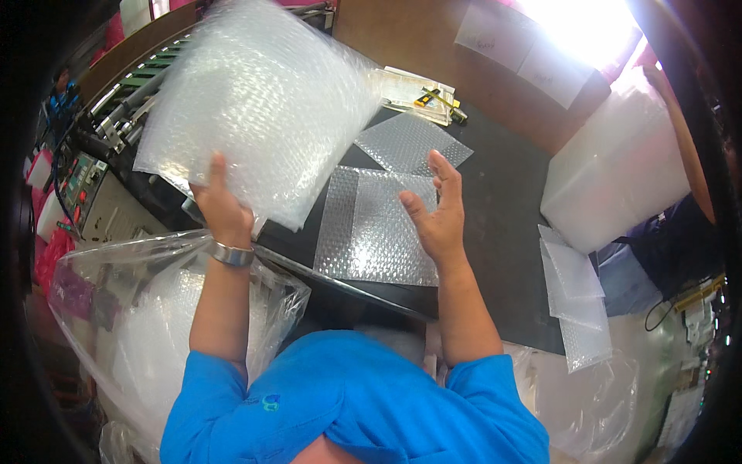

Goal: The person repeatedly picks up stacks of bubble wrap sheets from a table and places them into a large plastic bag. The person handles the bubble wrap by hand, organizing the sheets into neat piles before transferring them. Another person is visible in the background working with similar materials.

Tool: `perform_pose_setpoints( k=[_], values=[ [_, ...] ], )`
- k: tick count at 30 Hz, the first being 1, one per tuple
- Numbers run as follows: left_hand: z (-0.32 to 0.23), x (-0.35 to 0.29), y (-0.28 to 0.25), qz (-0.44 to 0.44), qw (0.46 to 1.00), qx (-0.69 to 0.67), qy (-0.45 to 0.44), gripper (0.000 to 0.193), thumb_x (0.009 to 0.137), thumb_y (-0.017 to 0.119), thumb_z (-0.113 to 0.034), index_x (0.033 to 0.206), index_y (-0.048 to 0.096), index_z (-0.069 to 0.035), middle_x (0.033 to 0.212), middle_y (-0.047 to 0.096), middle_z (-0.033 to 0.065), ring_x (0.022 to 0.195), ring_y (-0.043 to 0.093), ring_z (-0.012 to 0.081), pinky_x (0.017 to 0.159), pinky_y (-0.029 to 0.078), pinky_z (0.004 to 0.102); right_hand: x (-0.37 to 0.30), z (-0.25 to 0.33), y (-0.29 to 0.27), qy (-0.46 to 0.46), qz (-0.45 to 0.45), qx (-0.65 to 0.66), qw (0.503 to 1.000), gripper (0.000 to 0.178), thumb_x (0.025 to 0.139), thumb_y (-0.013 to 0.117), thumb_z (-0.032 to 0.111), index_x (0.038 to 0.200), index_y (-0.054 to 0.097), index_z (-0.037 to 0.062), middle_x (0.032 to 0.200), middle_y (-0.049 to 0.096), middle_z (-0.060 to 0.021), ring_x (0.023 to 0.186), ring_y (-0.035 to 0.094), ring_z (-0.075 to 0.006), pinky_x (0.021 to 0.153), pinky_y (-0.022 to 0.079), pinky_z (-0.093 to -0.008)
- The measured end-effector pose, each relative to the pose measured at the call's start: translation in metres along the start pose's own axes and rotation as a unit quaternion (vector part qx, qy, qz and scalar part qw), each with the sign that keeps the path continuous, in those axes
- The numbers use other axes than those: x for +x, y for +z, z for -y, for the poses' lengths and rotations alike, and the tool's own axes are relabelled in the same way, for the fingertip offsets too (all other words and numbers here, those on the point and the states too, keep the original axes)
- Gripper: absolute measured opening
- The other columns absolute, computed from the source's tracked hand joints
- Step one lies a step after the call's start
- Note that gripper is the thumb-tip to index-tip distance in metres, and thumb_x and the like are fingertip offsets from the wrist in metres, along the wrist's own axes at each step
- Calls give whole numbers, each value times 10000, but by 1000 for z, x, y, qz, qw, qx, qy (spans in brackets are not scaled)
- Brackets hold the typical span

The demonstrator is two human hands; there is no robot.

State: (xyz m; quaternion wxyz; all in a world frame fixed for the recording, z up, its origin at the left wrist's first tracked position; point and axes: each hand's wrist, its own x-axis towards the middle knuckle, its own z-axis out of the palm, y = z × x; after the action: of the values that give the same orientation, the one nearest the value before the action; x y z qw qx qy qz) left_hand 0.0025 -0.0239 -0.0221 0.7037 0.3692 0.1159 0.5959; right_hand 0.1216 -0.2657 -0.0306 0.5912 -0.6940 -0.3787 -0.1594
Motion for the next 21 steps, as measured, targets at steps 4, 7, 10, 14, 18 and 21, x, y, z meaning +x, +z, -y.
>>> perform_pose_setpoints(
  k=[4,7,10,14,18,21],
  values=[
    [-23,23,0,65,931,-210,-290,500,917,369,-350,1266,341,6,1262,430,175,1131,441,313,962,352,446,-6,-2,-3,28,8,11,1000,676,745,681,329,1276,357,63,1239,422,-112,1162,404,-224,954,324,-373],
    [-30,25,6,59,908,-209,-357,510,921,338,-375,1269,350,-2,1257,439,167,1134,439,307,964,345,448,-13,-7,0,47,23,17,999,663,750,678,308,1276,357,61,1243,420,-112,1160,405,-224,950,325,-372],
    [-25,27,8,60,911,-182,-365,523,919,318,-400,1274,360,-19,1268,436,152,1143,433,306,964,342,444,-18,-7,3,58,39,29,997,664,751,677,308,1278,355,62,1245,419,-111,1158,405,-226,949,325,-371],
    [-24,21,14,35,911,-171,-375,522,915,325,-407,1276,368,-34,1271,437,140,1154,421,300,963,338,443,-18,-7,4,62,62,39,995,674,753,670,340,1282,354,68,1252,411,-112,1163,400,-230,951,322,-375],
    [-17,19,13,35,910,-172,-376,530,914,329,-410,1282,354,-29,1279,427,144,1165,406,302,969,329,442,-16,-3,2,78,75,79,991,707,748,665,390,1291,342,73,1265,393,-130,1171,393,-243,955,317,-385],
    [-6,15,12,67,902,-216,-368,527,918,336,-392,1287,333,-17,1287,411,156,1166,401,308,978,322,445,-15,0,0,113,93,143,979,891,691,677,498,1347,235,88,1281,363,-160,1172,386,-275,954,314,-402]
  ],
)
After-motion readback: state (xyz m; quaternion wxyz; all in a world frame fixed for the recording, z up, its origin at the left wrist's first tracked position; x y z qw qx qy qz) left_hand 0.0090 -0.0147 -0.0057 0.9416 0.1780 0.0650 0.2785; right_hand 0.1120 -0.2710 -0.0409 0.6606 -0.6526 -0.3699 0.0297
